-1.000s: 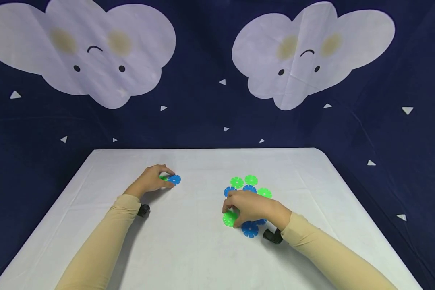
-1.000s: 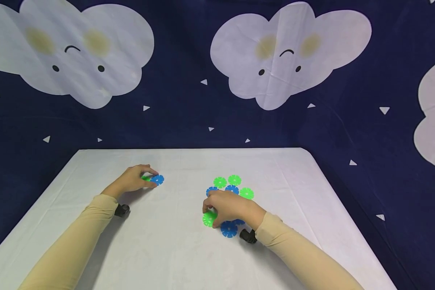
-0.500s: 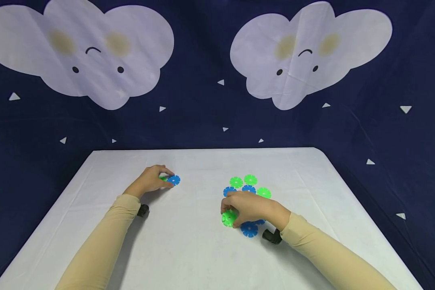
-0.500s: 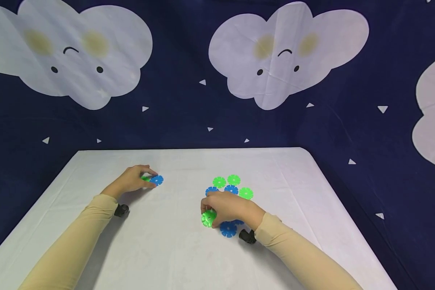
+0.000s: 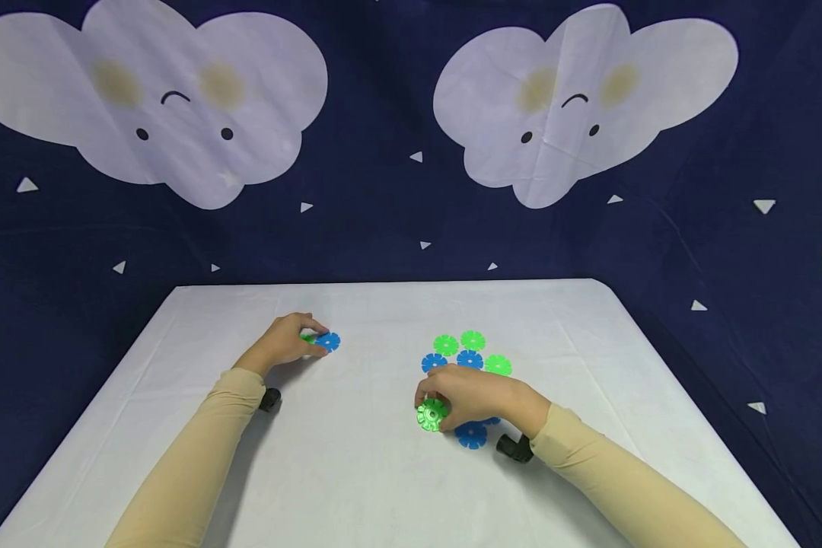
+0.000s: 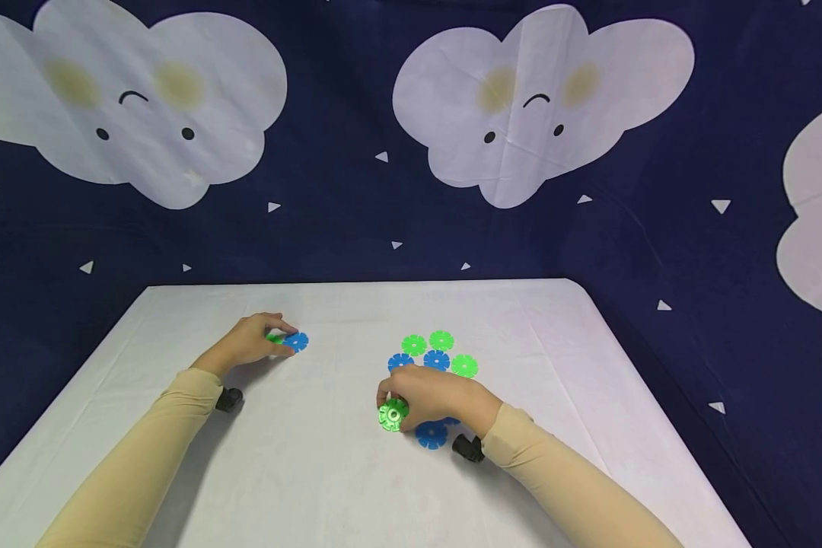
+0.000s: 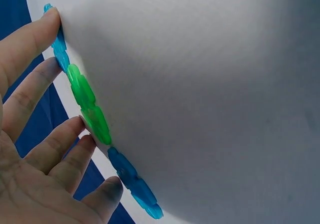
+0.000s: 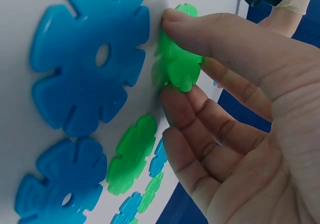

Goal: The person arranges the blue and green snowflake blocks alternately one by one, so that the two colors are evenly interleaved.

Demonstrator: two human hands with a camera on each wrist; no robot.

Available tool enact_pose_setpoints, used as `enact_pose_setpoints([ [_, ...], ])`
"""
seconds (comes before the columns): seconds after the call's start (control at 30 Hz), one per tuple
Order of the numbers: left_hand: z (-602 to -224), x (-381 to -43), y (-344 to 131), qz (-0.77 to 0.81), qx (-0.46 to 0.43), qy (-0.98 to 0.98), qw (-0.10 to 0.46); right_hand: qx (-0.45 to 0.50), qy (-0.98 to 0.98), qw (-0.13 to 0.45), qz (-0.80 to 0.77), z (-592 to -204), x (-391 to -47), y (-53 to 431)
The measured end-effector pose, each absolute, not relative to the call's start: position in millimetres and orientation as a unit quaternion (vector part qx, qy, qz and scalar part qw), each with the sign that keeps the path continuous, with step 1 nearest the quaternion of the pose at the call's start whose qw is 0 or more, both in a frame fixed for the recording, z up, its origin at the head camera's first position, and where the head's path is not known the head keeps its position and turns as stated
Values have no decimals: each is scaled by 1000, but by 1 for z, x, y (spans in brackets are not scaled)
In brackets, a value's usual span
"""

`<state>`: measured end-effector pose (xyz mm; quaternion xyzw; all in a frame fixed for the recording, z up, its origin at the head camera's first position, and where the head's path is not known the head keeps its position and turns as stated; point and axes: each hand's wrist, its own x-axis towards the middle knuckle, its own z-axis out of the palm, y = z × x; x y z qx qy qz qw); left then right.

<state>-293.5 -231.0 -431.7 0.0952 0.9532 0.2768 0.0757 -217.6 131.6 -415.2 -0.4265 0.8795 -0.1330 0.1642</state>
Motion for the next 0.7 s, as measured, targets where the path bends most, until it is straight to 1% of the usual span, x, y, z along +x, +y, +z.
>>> enact_pose_setpoints([
  [0.7,-431,-293,-232,272,94,955,77,-436,881,150,-108,-413,-215,130],
])
